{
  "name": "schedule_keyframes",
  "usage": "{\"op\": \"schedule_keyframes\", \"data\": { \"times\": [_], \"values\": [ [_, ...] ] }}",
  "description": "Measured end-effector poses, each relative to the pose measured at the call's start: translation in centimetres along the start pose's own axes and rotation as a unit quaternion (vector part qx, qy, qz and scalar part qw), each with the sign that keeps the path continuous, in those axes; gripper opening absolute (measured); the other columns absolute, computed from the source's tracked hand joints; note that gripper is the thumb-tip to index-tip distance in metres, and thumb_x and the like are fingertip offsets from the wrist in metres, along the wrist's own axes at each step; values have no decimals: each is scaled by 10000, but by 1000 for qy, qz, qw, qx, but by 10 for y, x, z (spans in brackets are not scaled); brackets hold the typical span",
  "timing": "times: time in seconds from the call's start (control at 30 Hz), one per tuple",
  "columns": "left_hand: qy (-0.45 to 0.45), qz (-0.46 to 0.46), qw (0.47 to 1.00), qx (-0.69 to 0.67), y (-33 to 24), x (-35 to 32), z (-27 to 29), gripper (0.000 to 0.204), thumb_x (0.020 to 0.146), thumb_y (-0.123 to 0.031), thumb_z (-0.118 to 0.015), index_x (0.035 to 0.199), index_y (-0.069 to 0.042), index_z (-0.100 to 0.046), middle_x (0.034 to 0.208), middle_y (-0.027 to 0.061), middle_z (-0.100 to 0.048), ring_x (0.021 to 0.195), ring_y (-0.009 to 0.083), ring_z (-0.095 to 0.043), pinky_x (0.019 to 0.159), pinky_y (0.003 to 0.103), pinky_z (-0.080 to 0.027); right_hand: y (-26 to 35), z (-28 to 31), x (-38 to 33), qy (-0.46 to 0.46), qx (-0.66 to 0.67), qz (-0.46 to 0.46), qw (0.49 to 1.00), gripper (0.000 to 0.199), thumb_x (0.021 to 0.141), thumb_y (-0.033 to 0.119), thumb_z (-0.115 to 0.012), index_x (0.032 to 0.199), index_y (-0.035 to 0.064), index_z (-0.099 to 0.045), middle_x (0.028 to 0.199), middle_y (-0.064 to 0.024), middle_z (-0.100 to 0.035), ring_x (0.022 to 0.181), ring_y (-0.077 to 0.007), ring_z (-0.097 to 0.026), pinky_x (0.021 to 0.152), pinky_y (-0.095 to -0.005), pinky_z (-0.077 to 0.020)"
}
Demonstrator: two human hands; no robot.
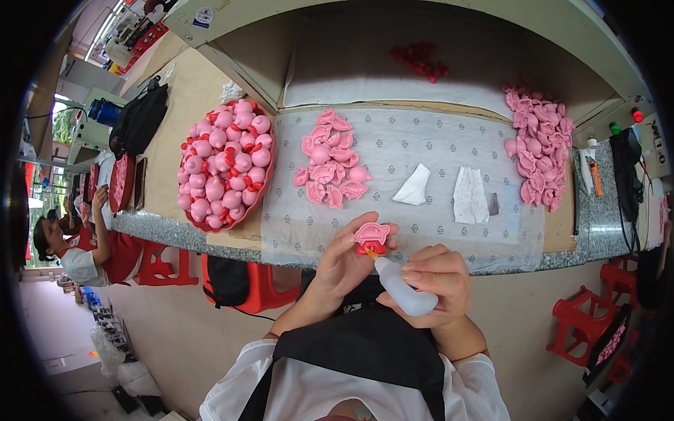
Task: Applying glue to pink toy components and assembling them into finished figures at a workbench.
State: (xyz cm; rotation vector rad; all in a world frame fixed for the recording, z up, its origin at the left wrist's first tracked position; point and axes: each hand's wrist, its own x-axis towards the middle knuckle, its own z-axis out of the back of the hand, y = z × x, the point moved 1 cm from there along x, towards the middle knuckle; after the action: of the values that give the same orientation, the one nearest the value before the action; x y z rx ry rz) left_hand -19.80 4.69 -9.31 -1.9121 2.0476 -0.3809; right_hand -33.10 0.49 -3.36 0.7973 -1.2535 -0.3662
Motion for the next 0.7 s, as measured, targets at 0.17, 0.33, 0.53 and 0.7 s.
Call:
{"op": "schedule_keyframes", "data": {
  "times": [0.17, 0.33, 0.53, 0.7],
  "values": [
    [8, -15, 1000, -17, 0, 0, 2, 438, 809, -194, -468, 1178, 20, -370, 1127, 237, -447, 977, 249, -489, 892, 343, -338, 0, -1, -1, 0, 4, -3, 1000, 418, 589, 174, -751, 862, 62, -456, 779, -62, -458, 594, -151, -469, 526, -254, -419],
    [4, -3, 1000, -5, 1, -1, 1, 426, 791, -199, -463, 1179, -39, -388, 1116, 211, -466, 996, 286, -468, 903, 398, -318, -2, -1, -1, -13, -13, 10, 1000, 431, 587, 203, -751, 873, 70, -456, 791, -57, -456, 599, -145, -470, 518, -249, -422],
    [4, 1, 1000, -4, 2, -2, 1, 423, 794, -200, -461, 1181, -48, -388, 1119, 204, -467, 990, 291, -467, 894, 393, -329, -2, 0, 0, 8, -1, 18, 1000, 507, 500, 72, -786, 906, 71, -482, 846, -70, -473, 652, -178, -521, 542, -263, -431],
    [0, 3, 1000, -1, 0, -2, 2, 422, 795, -202, -459, 1183, -52, -388, 1121, 203, -466, 988, 288, -469, 890, 390, -334, -4, -4, 0, 7, 3, 20, 1000, 510, 498, 68, -786, 909, 69, -485, 841, -71, -474, 649, -180, -523, 536, -265, -430]
  ]
}}
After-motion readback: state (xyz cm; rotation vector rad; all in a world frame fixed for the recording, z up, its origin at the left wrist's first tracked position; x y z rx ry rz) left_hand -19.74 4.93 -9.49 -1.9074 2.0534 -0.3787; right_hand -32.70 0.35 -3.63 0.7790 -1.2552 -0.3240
